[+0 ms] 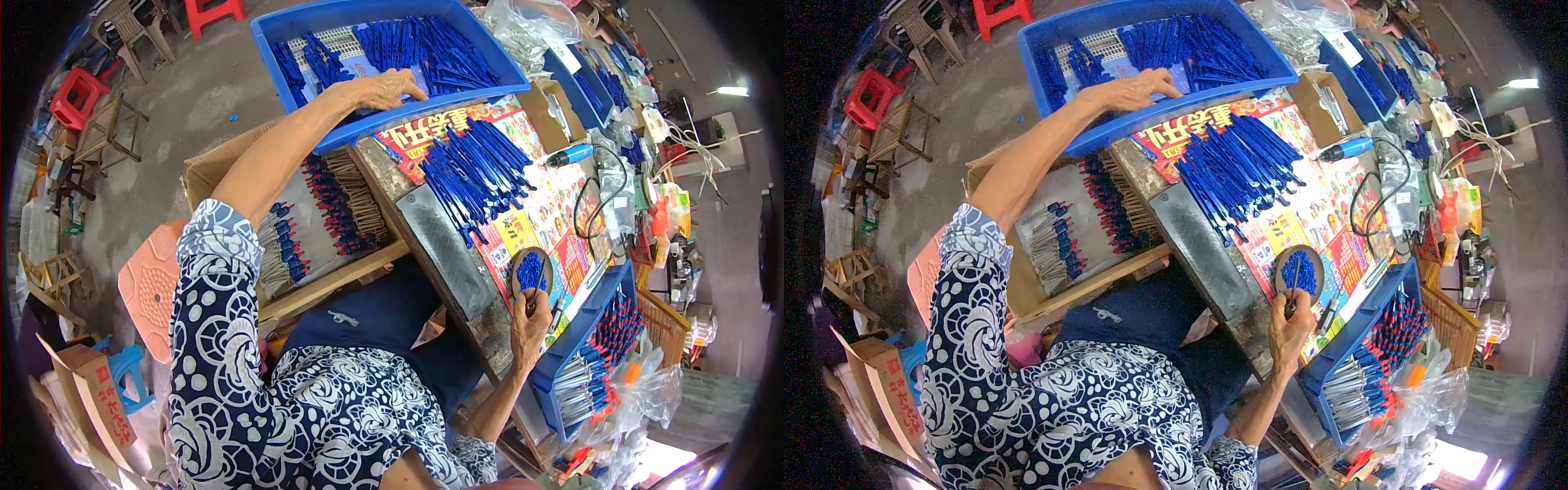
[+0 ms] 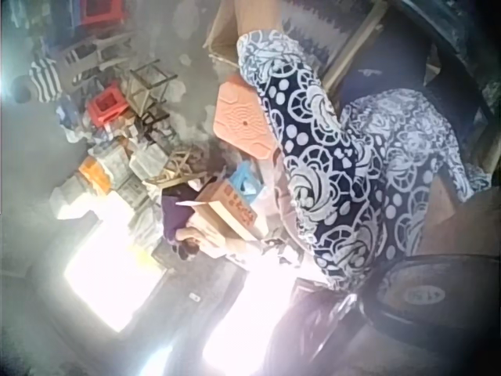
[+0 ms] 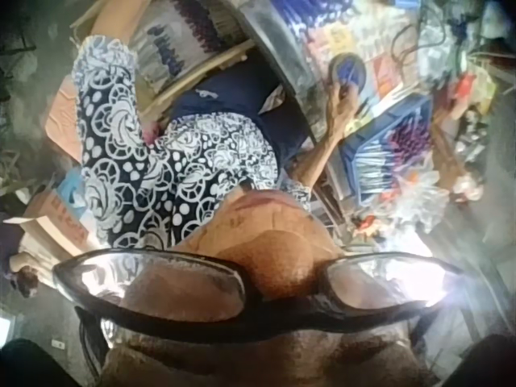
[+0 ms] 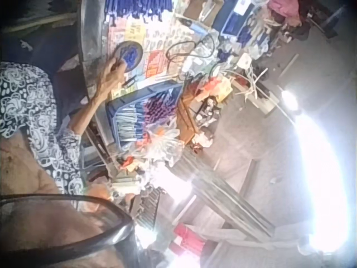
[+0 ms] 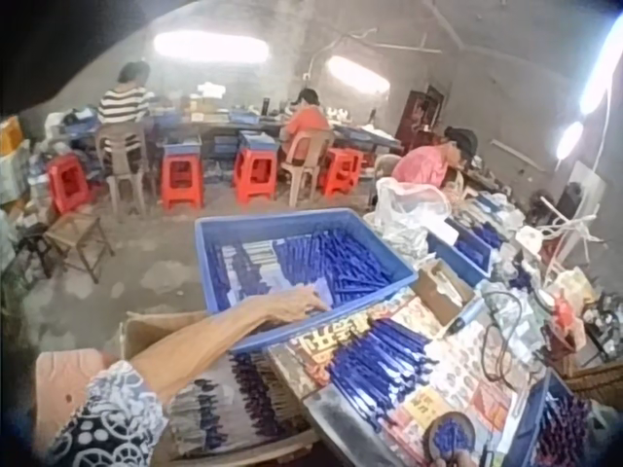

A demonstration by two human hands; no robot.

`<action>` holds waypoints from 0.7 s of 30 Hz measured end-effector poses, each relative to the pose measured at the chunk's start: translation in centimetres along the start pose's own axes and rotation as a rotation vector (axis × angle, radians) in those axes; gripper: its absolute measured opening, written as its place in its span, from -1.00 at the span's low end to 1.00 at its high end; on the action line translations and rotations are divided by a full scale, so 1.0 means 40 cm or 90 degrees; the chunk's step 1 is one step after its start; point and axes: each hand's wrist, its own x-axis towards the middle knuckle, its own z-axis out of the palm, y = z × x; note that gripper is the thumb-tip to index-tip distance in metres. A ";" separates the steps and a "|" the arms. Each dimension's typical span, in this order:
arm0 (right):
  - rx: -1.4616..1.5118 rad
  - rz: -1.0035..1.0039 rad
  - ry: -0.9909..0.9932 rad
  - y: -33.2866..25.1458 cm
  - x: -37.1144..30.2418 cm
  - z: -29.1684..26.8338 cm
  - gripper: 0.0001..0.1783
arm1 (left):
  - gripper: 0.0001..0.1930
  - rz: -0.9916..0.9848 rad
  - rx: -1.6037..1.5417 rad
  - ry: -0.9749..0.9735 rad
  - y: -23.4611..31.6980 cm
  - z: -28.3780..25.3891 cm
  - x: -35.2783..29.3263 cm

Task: Assembling ballpoint pens by inserting ink cartridges and components into pen bodies.

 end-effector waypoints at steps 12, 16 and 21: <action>0.034 -0.004 0.015 0.019 -0.006 0.001 -0.88 | -0.63 -0.022 -0.164 -0.048 -0.009 -0.008 -0.011; 0.025 0.004 0.017 0.020 -0.005 0.000 -0.89 | -0.64 -0.063 0.056 0.022 0.045 -0.019 -0.042; 0.042 -0.008 0.034 0.034 0.000 -0.014 -0.90 | -0.65 -0.075 0.236 0.046 0.087 -0.037 -0.057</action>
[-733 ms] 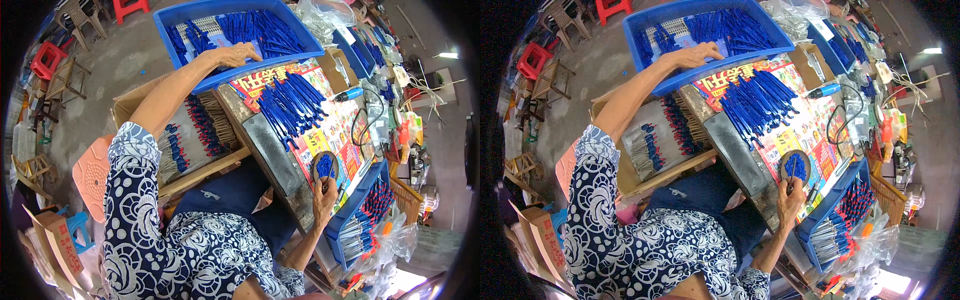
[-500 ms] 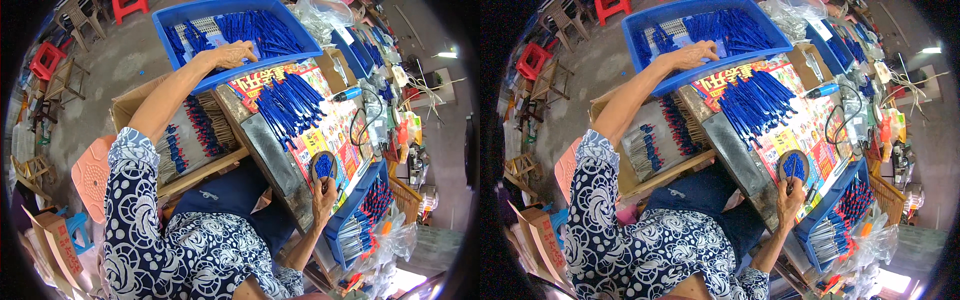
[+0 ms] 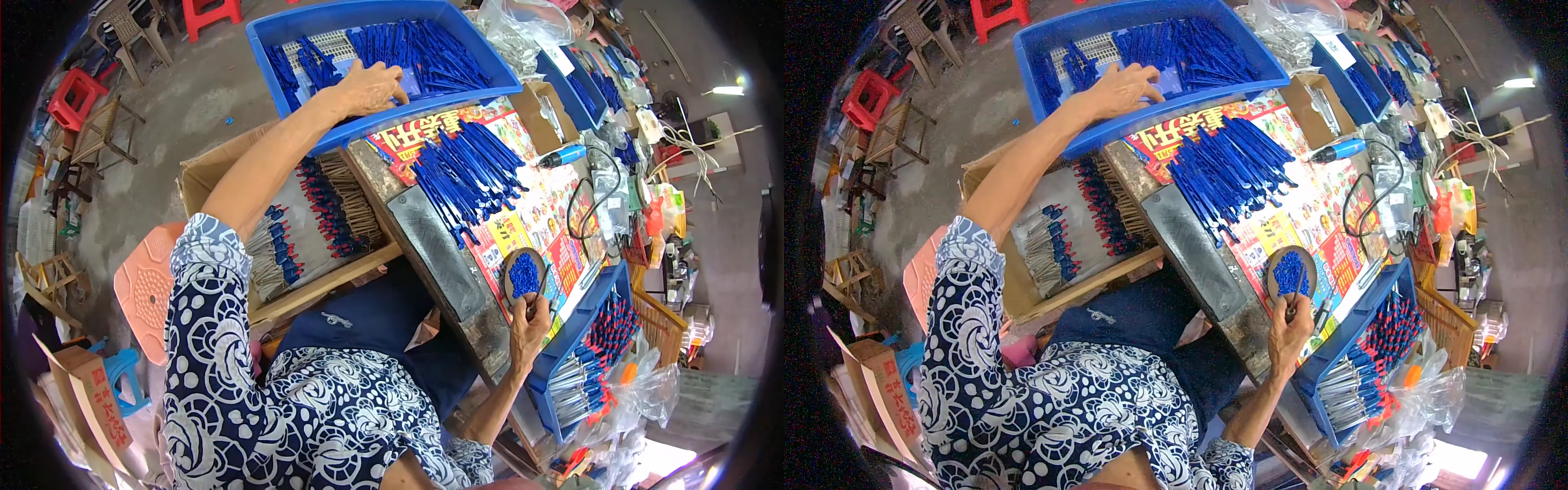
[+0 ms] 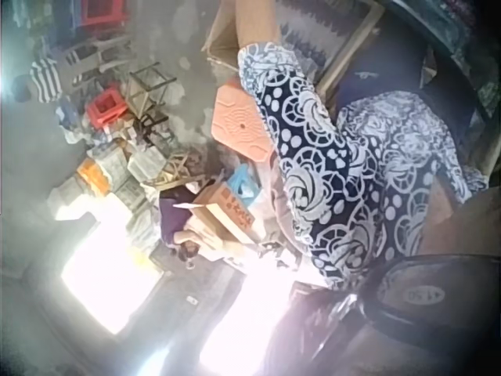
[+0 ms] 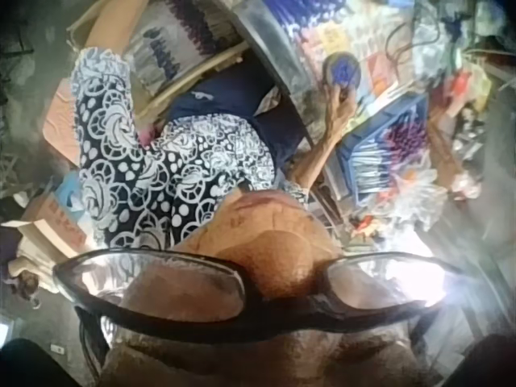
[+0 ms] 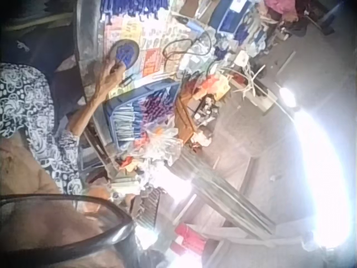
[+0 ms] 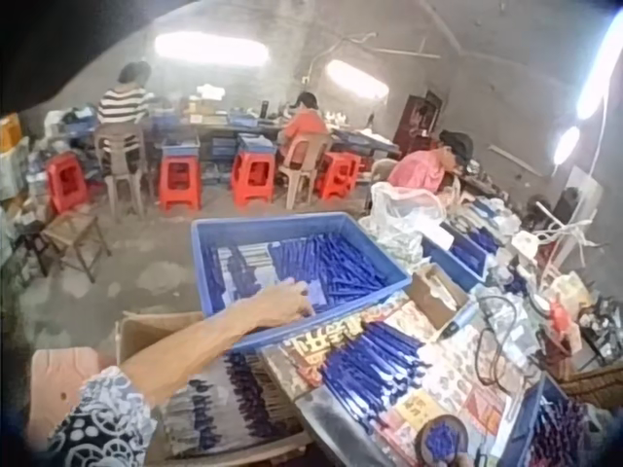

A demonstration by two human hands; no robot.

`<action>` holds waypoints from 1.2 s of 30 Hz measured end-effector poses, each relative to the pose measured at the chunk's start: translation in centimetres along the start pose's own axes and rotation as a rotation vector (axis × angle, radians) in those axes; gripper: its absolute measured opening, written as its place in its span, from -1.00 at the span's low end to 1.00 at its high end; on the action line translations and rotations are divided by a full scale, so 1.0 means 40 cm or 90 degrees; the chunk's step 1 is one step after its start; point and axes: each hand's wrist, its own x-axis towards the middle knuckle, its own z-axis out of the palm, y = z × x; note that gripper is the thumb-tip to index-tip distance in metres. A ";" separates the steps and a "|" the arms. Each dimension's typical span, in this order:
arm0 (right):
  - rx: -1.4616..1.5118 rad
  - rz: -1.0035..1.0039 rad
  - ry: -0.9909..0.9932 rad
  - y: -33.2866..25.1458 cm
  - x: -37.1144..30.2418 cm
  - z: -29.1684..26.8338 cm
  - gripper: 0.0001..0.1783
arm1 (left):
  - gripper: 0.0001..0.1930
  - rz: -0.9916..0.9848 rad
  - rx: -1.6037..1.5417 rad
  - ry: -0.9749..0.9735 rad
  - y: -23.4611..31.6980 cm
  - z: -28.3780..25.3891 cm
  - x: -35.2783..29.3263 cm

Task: Assembling ballpoint pens by inserting ink cartridges and components into pen bodies.

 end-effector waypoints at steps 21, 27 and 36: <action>0.024 0.034 0.011 0.007 -0.010 0.000 -0.93 | -0.57 -0.123 -0.153 0.099 -0.074 0.047 0.029; -0.007 0.029 0.019 0.011 -0.016 0.000 -0.91 | -0.73 -0.274 -0.126 0.054 -0.070 0.052 0.051; 0.001 0.000 0.035 0.022 -0.025 0.007 -0.92 | -0.79 -0.304 -0.100 0.073 -0.056 0.042 0.038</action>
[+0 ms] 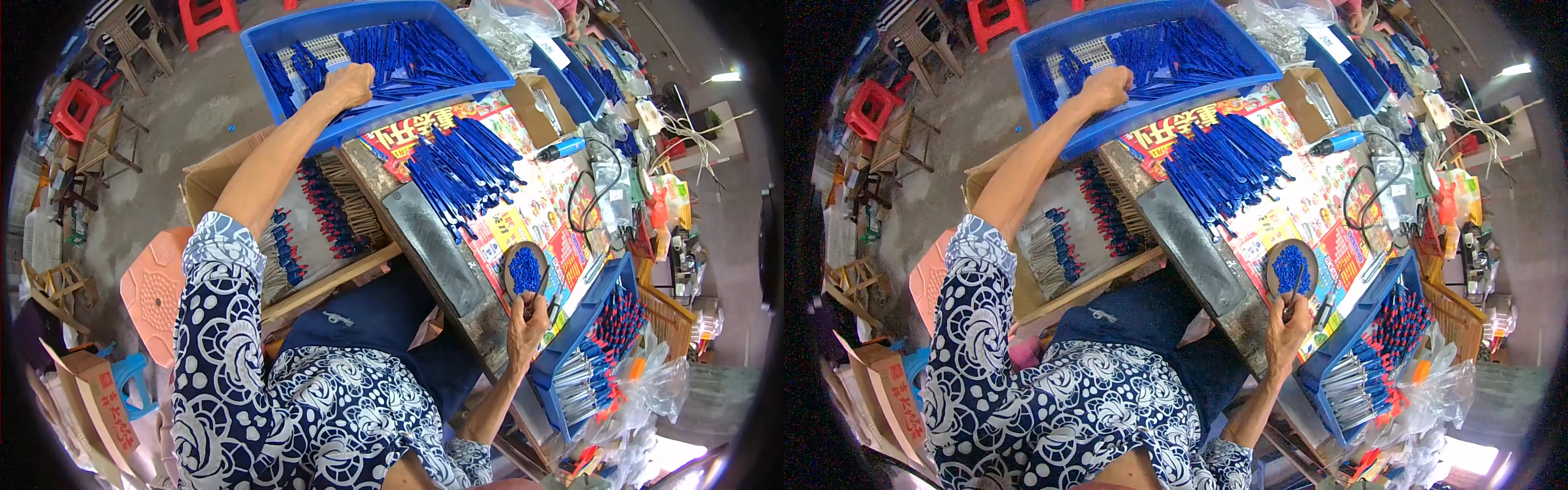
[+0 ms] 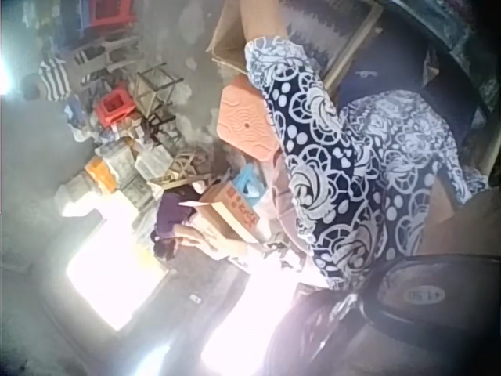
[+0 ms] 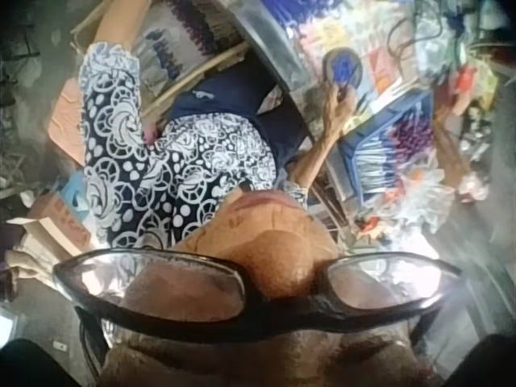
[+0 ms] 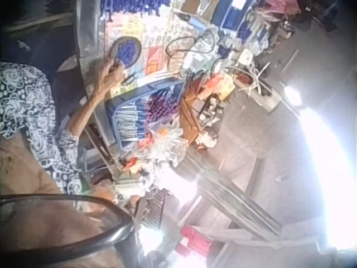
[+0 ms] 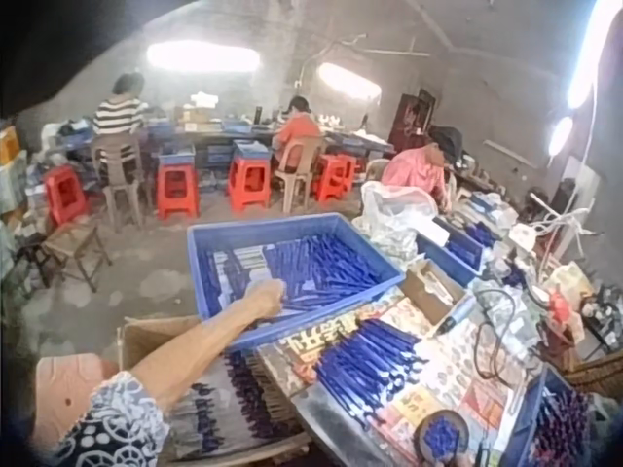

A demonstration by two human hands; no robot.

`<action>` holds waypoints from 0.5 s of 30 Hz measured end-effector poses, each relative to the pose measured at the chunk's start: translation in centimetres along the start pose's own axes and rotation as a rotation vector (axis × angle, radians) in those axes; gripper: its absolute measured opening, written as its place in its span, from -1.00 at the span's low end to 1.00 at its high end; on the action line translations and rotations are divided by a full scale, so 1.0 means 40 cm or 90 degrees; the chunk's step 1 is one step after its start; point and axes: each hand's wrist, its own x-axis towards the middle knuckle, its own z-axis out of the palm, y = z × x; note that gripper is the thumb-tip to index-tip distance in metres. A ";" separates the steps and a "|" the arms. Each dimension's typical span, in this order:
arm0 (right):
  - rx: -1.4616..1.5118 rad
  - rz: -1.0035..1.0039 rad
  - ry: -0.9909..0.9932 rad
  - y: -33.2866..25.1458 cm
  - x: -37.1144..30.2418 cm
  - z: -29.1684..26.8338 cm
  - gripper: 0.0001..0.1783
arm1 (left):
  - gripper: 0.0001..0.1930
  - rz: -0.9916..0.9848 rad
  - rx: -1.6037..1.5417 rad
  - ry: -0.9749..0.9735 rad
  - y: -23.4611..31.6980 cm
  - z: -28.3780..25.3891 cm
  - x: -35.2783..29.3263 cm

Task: Assembling ballpoint pens by inserting ink cartridges and components into pen bodies.

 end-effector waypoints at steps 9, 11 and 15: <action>0.008 0.022 -0.005 -0.014 -0.003 0.002 -0.90 | -0.85 0.159 -0.010 0.071 -0.039 0.000 0.003; 0.019 -0.005 -0.014 -0.015 -0.002 0.004 -0.89 | -0.81 0.115 0.033 0.049 -0.026 -0.016 -0.009; 0.032 0.013 -0.025 -0.036 -0.003 0.003 -0.87 | -0.82 0.063 -0.016 0.109 -0.043 -0.043 -0.015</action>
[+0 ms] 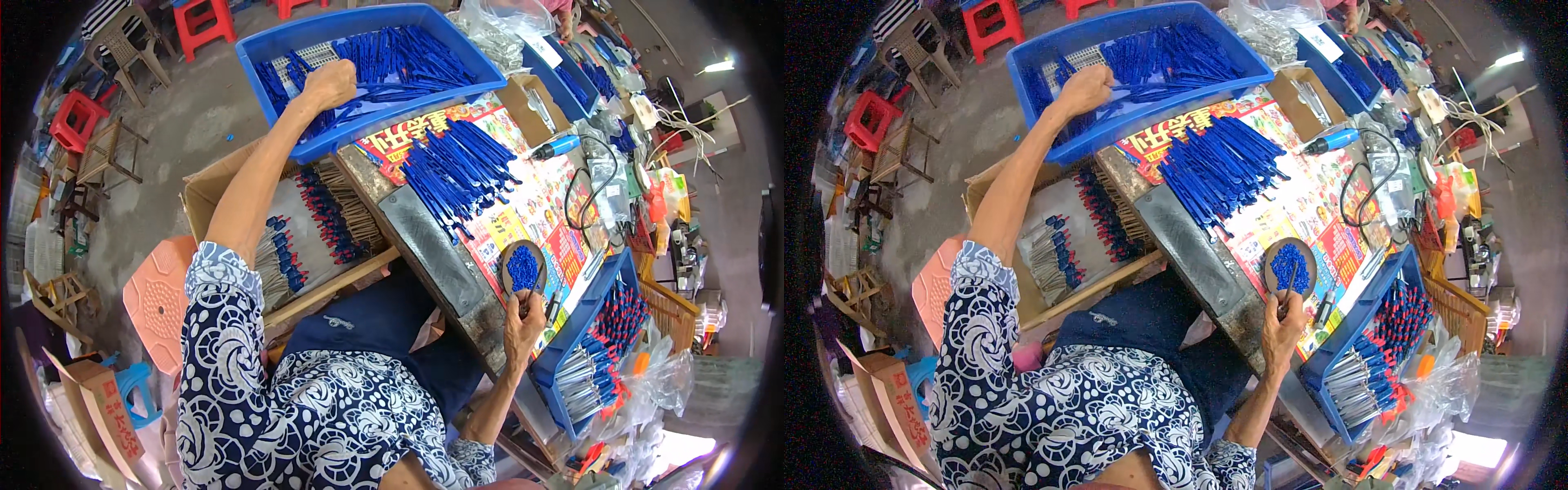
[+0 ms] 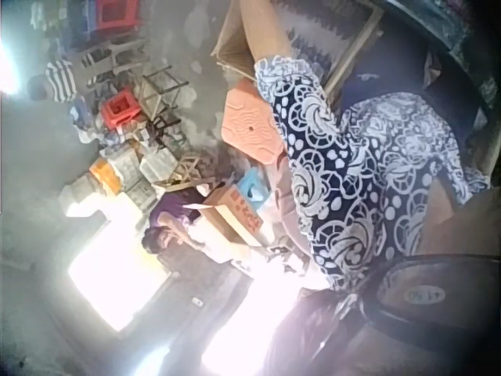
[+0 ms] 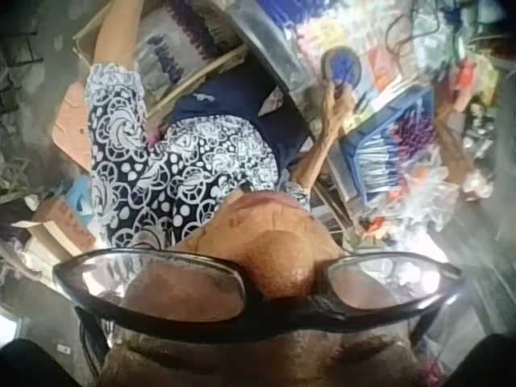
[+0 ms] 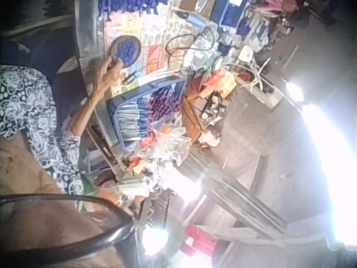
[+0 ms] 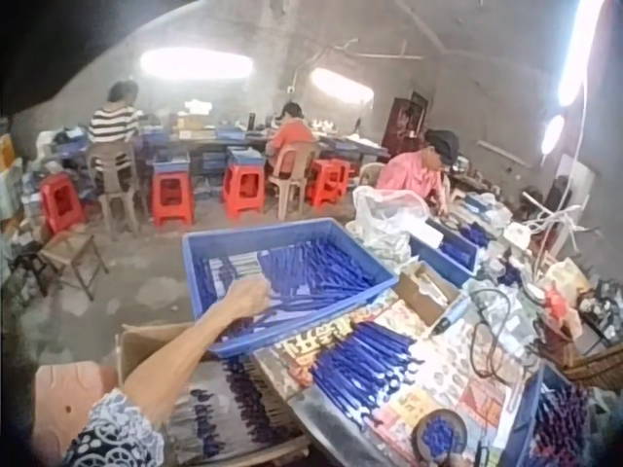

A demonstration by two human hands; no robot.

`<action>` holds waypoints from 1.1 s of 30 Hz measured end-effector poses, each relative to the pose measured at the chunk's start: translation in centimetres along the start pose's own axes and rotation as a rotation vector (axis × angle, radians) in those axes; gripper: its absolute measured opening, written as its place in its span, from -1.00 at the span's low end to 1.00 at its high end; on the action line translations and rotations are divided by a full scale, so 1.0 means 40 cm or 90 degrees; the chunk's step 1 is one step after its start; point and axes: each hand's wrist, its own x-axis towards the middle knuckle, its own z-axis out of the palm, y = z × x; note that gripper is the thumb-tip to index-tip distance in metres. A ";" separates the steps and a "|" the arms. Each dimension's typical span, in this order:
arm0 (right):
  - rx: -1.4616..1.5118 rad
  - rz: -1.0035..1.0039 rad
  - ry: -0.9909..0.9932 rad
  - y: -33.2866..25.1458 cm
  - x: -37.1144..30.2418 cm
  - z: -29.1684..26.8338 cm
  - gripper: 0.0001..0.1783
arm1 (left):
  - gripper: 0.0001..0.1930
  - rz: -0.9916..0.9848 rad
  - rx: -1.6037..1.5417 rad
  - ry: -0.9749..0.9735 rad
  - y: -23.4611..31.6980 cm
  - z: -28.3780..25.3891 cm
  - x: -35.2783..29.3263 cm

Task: Assembling ballpoint pens by inserting ink cartridges and components into pen bodies.

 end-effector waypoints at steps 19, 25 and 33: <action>0.113 -0.013 0.053 -0.141 -0.005 -0.034 -0.95 | -0.83 0.251 -0.604 -0.166 0.438 -0.055 -0.351; 0.221 0.076 -0.011 -0.156 -0.031 -0.019 -0.93 | -0.84 0.186 -0.717 -0.374 0.491 0.028 -0.428; 0.469 0.155 -0.052 -0.130 -0.067 0.014 -0.93 | -0.83 -0.094 -1.116 -0.414 0.521 0.131 -0.513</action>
